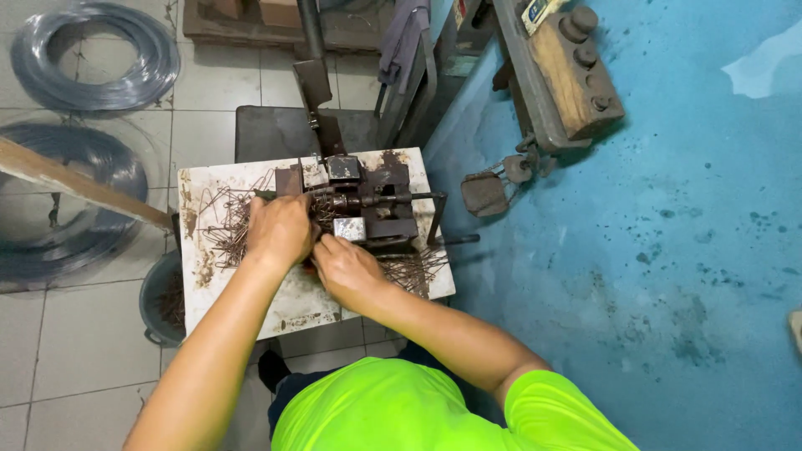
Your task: Manufacturing small metal clips by feeding wire into a manual machine and pulling a lever
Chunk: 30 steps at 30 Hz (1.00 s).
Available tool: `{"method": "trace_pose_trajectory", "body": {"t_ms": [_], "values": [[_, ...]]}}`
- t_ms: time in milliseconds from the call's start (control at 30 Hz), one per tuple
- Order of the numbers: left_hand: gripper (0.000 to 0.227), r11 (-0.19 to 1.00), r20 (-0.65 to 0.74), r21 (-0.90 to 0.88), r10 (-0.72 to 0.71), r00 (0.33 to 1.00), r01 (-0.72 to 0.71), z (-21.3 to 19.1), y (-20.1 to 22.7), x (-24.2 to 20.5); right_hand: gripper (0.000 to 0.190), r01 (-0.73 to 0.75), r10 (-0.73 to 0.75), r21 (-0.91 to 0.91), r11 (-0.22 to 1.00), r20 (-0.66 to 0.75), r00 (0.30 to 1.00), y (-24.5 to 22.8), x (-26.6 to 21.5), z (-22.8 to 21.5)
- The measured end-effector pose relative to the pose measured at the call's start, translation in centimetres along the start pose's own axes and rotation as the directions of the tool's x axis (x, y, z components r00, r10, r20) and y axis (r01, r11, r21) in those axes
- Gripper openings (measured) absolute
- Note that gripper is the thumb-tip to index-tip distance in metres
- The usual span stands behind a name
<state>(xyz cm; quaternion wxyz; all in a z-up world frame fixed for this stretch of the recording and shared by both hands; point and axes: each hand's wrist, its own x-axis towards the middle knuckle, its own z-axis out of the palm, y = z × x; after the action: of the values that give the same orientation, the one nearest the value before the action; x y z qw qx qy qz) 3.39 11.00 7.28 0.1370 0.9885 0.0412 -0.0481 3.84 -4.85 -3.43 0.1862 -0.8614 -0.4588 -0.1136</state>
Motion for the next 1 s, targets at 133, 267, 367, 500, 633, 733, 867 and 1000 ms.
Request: {"method": "trace_pose_trajectory", "body": {"t_ms": [133, 267, 367, 500, 633, 733, 867, 1000], "values": [[0.036, 0.998, -0.168, 0.044, 0.054, 0.984, -0.047, 4.5, -1.2, 0.8, 0.018, -0.104, 0.092, 0.294, 0.95, 0.053, 0.994, 1.2, -0.8, -9.6], [0.036, 0.997, -0.224, 0.051, 0.06, 0.973, -0.05, 4.9, -1.2, 1.1, 0.031, -0.522, 0.576, 0.368, 0.769, -0.044, 0.816, 11.9, -4.3, -13.0], [0.035, 0.996, -0.252, 0.056, 0.08, 0.964, -0.068, 5.5, -1.6, 0.9, 0.062, -0.641, 0.645, 0.299, 0.707, 0.098, 0.758, 16.5, -5.1, -14.6], [0.036, 0.993, -0.295, 0.066, 0.115, 0.949, -0.1, 5.0, -1.4, 0.5, 0.046, -0.619, 0.508, 0.243, 0.747, 0.393, 0.767, 19.3, -4.5, -12.4], [0.036, 0.992, -0.302, 0.039, 0.129, 0.945, -0.123, 5.1, -1.8, 0.5, 0.033, -0.578, 0.437, 0.198, 0.792, 0.478, 0.762, 17.5, -2.4, -14.5], [0.038, 0.992, -0.308, -0.01, 0.116, 0.944, -0.125, 4.0, -1.1, -0.1, 0.031, -0.543, 0.392, 0.241, 0.805, 0.472, 0.79, 18.5, -2.2, -13.2], [0.083, 0.988, -0.154, -0.117, 0.086, 0.984, -0.105, 4.4, -1.6, 0.9, 0.051, -0.44, 0.345, 0.224, 0.87, 0.359, 0.867, 19.6, -3.2, -10.4], [0.083, 0.988, -0.136, -0.116, 0.09, 0.987, -0.106, 2.4, -0.6, -0.2, 0.075, -0.289, 0.249, 0.27, 0.918, 0.173, 0.953, 16.9, -1.9, -10.9]]}}
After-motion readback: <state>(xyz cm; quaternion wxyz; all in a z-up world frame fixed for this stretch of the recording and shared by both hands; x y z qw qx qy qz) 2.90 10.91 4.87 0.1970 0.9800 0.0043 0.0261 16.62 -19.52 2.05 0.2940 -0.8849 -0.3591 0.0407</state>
